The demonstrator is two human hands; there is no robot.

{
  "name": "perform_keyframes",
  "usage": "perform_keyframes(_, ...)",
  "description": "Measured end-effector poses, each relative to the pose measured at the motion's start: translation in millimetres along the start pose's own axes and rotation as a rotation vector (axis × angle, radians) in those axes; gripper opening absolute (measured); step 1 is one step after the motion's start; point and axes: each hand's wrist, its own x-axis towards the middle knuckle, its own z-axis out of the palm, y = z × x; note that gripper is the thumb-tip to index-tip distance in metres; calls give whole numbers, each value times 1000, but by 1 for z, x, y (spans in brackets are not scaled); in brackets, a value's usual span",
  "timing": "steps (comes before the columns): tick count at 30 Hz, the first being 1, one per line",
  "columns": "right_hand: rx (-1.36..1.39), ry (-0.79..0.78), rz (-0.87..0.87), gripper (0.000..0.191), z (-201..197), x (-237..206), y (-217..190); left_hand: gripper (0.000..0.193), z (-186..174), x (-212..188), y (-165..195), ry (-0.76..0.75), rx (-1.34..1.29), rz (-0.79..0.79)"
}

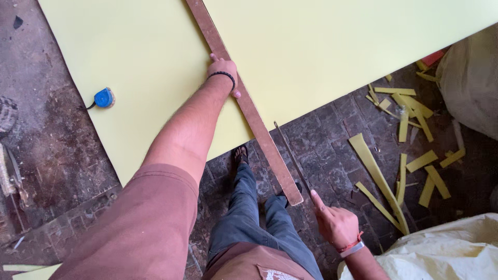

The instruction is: The person carries large yellow foam sheets across the workshop floor and lays them on a work table. They align the sheets edge to edge, measure them with a tape measure against a wooden straightedge, and cut the foam along the straightedge with a long blade.

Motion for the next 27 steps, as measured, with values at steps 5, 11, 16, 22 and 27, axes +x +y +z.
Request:
perform_keyframes(5, 237, 158, 220, 36, 28, 77, -22, 116, -8, 0, -7, -18, 18, 35)
perform_keyframes(11, 781, 136, 291, 15, 105, 217, -41, 134, 14, -11, -40, 58, -359, 108)
perform_keyframes(16, 1194, 29, 902, 17, 104, 244, -55, 89, 99, -9, -119, 338, -667, 258)
perform_keyframes(22, 924, 326, 904, 17, 56, 245, -20, 75, 166, 6, -238, 409, -793, -114)
perform_keyframes(27, 892, 454, 894, 15, 39, 254, 27, 91, 178, -9, -223, 323, -664, -103)
